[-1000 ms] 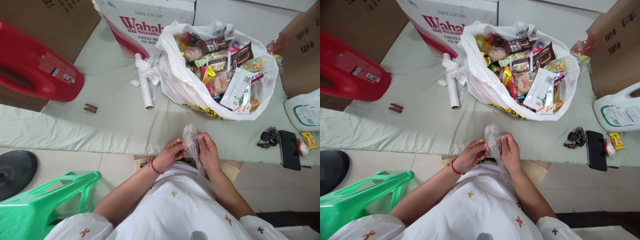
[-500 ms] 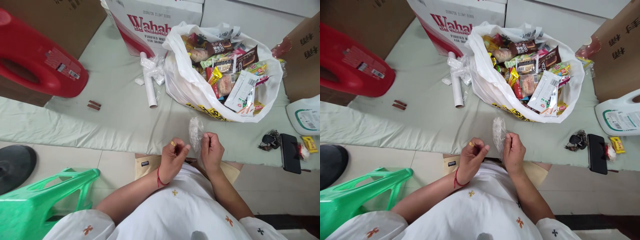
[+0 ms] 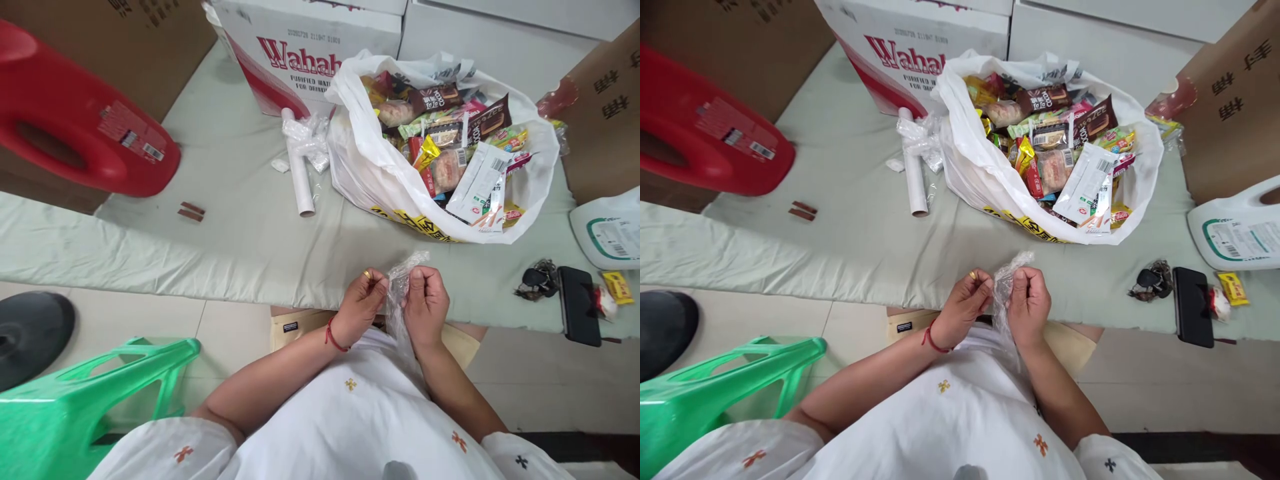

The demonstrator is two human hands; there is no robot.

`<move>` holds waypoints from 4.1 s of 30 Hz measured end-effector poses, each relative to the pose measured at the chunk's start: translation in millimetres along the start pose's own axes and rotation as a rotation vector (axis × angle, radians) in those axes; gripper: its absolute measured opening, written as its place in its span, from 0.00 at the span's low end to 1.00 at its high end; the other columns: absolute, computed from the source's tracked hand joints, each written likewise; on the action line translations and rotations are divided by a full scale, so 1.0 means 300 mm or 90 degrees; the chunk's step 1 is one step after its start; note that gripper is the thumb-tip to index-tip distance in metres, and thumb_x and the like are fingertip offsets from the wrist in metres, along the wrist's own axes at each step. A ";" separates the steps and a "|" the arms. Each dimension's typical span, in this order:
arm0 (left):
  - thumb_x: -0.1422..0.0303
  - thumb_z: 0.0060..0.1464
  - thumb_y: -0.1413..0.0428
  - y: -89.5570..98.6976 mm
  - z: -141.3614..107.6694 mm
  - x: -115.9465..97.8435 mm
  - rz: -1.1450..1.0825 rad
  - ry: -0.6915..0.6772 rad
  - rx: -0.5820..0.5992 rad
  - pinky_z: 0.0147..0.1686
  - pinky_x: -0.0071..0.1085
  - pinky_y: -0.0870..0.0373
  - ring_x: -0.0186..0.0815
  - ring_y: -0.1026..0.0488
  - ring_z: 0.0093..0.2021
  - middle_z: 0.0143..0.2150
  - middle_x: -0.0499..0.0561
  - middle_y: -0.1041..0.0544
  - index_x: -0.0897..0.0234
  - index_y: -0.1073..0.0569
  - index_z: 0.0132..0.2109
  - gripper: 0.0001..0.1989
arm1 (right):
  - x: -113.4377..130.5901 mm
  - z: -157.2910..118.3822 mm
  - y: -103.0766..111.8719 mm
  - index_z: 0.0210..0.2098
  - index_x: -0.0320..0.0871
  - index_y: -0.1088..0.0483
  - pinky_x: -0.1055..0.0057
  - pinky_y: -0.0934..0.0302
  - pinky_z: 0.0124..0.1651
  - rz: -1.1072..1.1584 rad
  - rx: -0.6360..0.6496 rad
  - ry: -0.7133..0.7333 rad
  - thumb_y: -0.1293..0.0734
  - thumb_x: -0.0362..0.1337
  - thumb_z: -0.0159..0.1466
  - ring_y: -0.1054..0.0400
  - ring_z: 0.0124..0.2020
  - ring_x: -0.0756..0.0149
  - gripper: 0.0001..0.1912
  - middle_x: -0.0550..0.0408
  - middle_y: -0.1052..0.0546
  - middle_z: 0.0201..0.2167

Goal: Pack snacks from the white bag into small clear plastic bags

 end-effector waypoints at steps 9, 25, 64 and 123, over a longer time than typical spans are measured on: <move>0.44 0.59 0.39 0.058 0.009 -0.031 -0.035 0.001 -0.006 0.26 0.28 0.50 0.26 0.47 0.23 0.23 0.39 0.39 0.61 0.35 0.35 0.25 | -0.033 0.049 0.092 0.36 0.48 0.36 0.70 0.45 0.24 -0.009 -0.085 -0.010 0.36 0.58 0.72 0.42 0.20 0.69 0.21 0.64 0.35 0.23; 0.34 0.52 0.41 -0.039 -0.034 0.054 0.014 0.100 0.058 0.25 0.28 0.48 0.26 0.44 0.24 0.24 0.41 0.38 0.62 0.36 0.30 0.34 | -0.011 0.052 0.042 0.37 0.48 0.37 0.70 0.46 0.23 0.064 -0.092 -0.049 0.35 0.58 0.71 0.43 0.20 0.70 0.20 0.64 0.35 0.24; 0.42 0.51 0.33 0.066 -0.021 -0.057 -0.029 0.105 0.115 0.20 0.24 0.51 0.22 0.45 0.20 0.24 0.41 0.35 0.63 0.32 0.32 0.29 | -0.073 0.090 0.097 0.29 0.45 0.30 0.73 0.46 0.27 0.143 0.133 -0.227 0.23 0.56 0.56 0.43 0.25 0.71 0.22 0.61 0.32 0.24; 0.43 0.52 0.33 0.115 -0.056 -0.022 -0.006 0.149 0.104 0.52 0.36 0.24 0.37 0.21 0.43 0.37 0.51 0.19 0.63 0.27 0.33 0.26 | -0.104 0.077 0.061 0.33 0.47 0.34 0.71 0.43 0.30 0.084 -0.040 -0.125 0.31 0.55 0.68 0.39 0.26 0.69 0.19 0.62 0.30 0.25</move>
Point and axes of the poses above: each hand's wrist, its own z-axis towards the middle knuckle, its own y-axis out of the back of the hand, x = y × z, the point moved 5 cm from there along z, towards the middle knuckle
